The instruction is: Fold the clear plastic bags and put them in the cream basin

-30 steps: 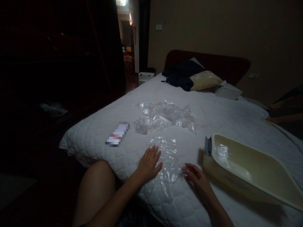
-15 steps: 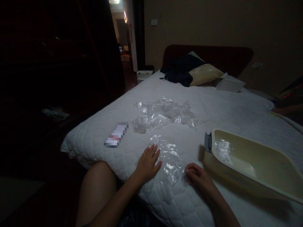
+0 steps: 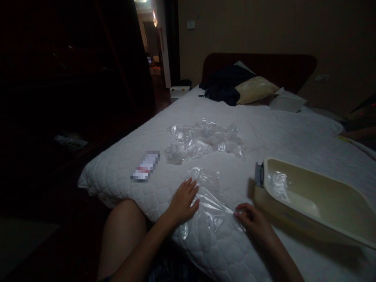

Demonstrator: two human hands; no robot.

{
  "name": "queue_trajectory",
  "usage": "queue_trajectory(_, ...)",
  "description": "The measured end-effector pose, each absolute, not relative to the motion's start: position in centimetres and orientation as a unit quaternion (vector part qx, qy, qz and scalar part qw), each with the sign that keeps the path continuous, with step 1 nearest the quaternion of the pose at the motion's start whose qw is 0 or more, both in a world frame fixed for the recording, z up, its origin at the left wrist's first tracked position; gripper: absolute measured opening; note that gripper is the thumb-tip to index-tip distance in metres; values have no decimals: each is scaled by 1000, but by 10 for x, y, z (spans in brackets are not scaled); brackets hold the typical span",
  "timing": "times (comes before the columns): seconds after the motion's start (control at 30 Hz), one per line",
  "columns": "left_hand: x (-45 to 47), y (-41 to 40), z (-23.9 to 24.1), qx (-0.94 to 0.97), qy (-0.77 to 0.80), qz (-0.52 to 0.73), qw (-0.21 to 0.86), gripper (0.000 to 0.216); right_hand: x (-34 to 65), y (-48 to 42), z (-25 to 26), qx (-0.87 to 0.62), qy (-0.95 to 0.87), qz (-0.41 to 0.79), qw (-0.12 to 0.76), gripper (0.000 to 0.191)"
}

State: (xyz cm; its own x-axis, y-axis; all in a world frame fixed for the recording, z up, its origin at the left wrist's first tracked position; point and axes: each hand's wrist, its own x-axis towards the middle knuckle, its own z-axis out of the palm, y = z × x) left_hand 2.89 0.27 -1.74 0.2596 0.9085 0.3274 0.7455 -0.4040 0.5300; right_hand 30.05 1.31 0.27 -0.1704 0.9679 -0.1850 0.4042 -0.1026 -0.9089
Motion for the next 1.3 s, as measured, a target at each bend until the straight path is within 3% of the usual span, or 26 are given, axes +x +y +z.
queue_trajectory(0.33, 28, 5, -22, 804, 543, 238, 48, 46, 312, 15, 5, -639, -639, 329, 275, 26)
queue_trajectory(0.53, 30, 5, -23, 806, 545, 231, 18, 46, 294, 1, 15, -548, -643, 489, 218, 32)
queue_trajectory(0.7, 30, 5, -24, 803, 544, 243, 21, 45, 271, -11, 8, -558, -582, 558, 198, 46)
queue_trajectory(1.07, 31, 5, -20, 805, 547, 231, 20, 44, 258, -11, 7, -497, -658, 510, 245, 16)
queue_trajectory(1.3, 31, 5, -22, 805, 546, 230, 17, 44, 269, -9, 16, -473, -656, 530, 256, 26)
